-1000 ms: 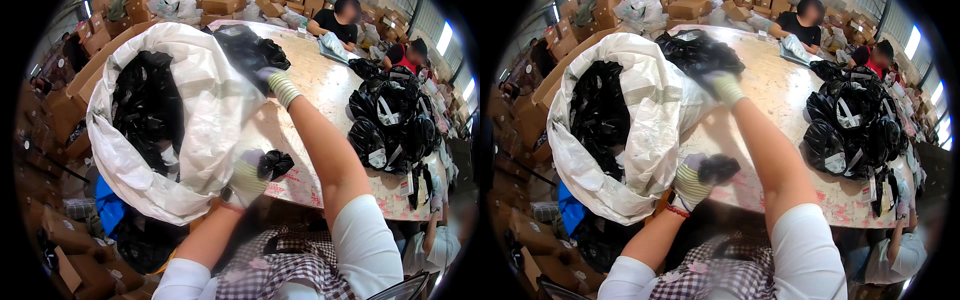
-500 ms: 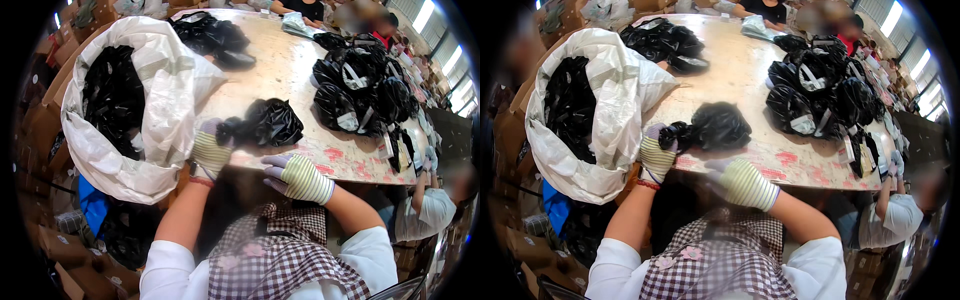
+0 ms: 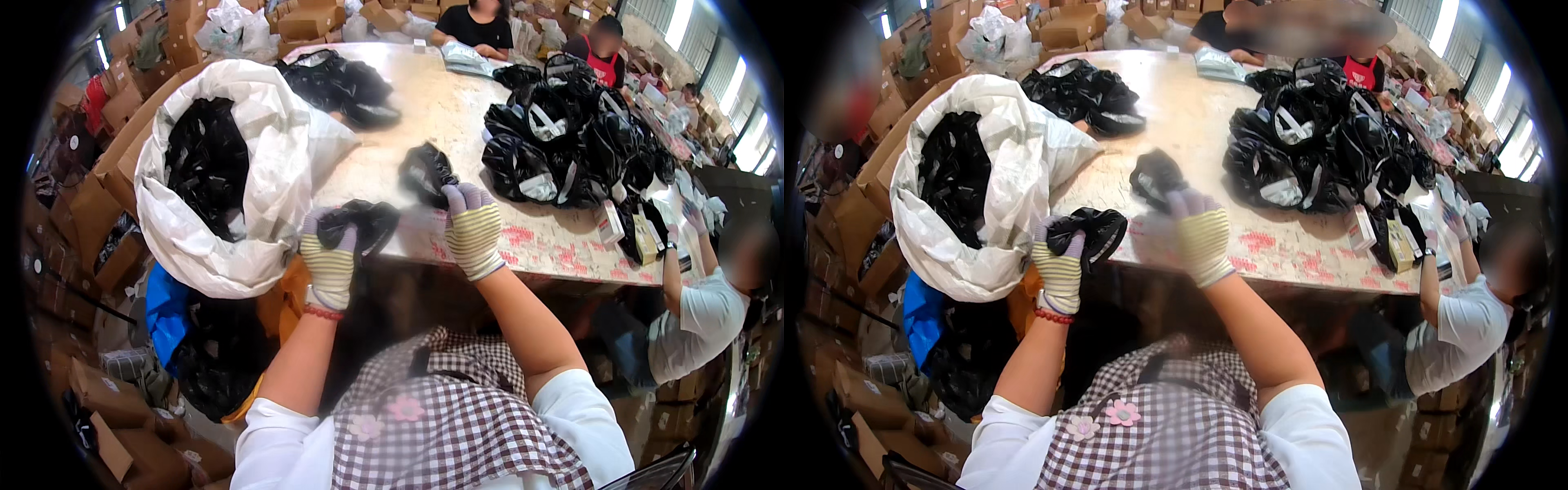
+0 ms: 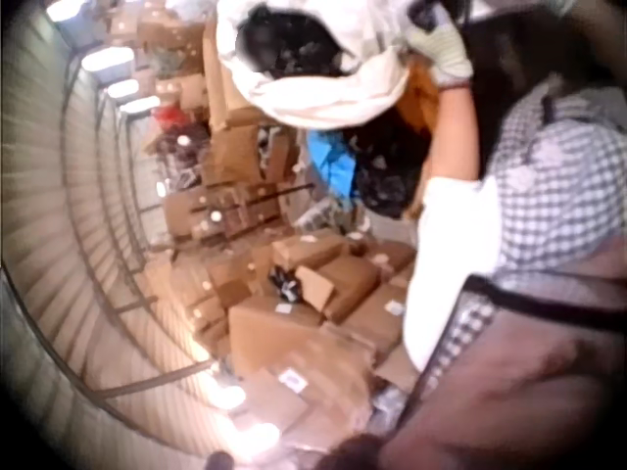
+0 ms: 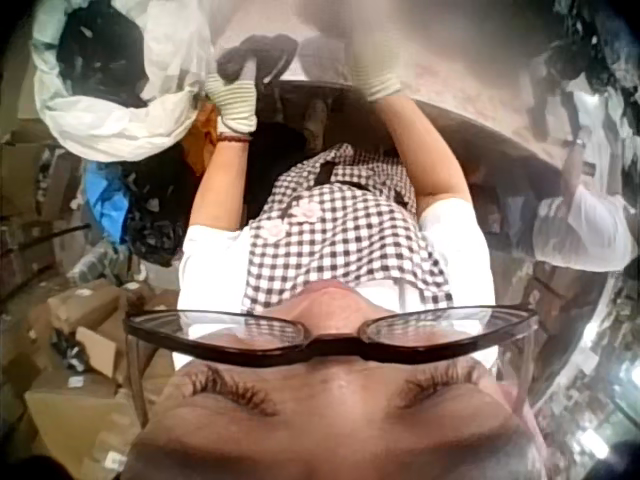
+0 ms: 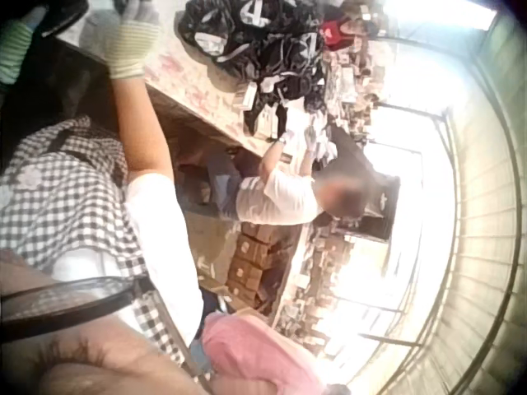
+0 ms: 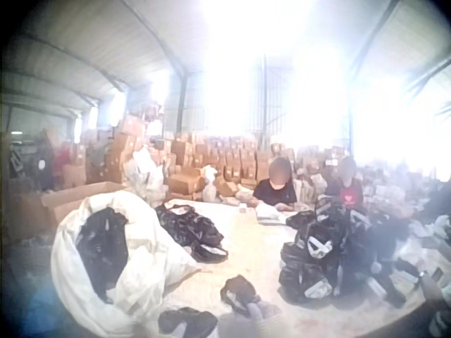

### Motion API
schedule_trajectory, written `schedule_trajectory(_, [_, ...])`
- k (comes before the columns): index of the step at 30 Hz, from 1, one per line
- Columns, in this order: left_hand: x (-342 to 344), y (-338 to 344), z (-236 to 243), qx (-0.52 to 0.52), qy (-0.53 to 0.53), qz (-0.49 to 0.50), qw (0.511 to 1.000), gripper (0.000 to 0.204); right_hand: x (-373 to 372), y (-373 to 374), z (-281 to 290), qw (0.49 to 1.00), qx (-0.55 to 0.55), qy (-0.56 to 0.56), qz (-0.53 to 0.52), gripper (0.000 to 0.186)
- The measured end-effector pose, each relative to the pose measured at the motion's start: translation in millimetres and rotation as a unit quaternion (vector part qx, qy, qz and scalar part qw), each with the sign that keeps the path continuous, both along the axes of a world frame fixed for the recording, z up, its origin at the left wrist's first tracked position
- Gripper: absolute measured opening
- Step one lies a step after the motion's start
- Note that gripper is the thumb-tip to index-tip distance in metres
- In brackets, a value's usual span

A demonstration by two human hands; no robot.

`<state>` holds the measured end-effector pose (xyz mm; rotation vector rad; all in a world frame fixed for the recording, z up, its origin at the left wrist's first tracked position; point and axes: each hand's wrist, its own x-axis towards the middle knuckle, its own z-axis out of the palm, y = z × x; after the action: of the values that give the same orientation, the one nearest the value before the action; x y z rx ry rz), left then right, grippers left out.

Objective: The person takes black plastic objects from a large white bag, inspects them, and places them onto a table where other similar items are gathered.

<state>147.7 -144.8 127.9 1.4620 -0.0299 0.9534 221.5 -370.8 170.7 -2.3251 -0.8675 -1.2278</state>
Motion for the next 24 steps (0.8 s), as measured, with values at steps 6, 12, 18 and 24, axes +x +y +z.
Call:
schedule_trajectory(6, [-34.4, -20.4, 25.4, 0.211, 0.14, -0.065, 0.965, 0.049, -26.1, -29.2, -59.4, 0.969, -0.143, 0.203, 0.004, 0.025])
schedule_trajectory(12, [1.2, -68.3, 30.4, 0.448, 0.284, -0.166, 0.831, 0.059, -15.7, -22.9, -3.3, 0.997, 0.009, 0.079, 0.006, 0.025])
schedule_trajectory(18, [15.5, -97.7, 46.9, 0.563, 0.366, -0.159, 0.724, 0.034, 50.4, -35.6, -46.8, 0.919, 0.174, 0.351, 0.053, 0.026])
schedule_trajectory(24, [-18.1, -69.8, 48.2, 0.548, 0.387, -0.11, 0.733, 0.039, 90.3, -94.9, -83.8, 0.491, 0.603, 0.612, 0.147, 0.035])
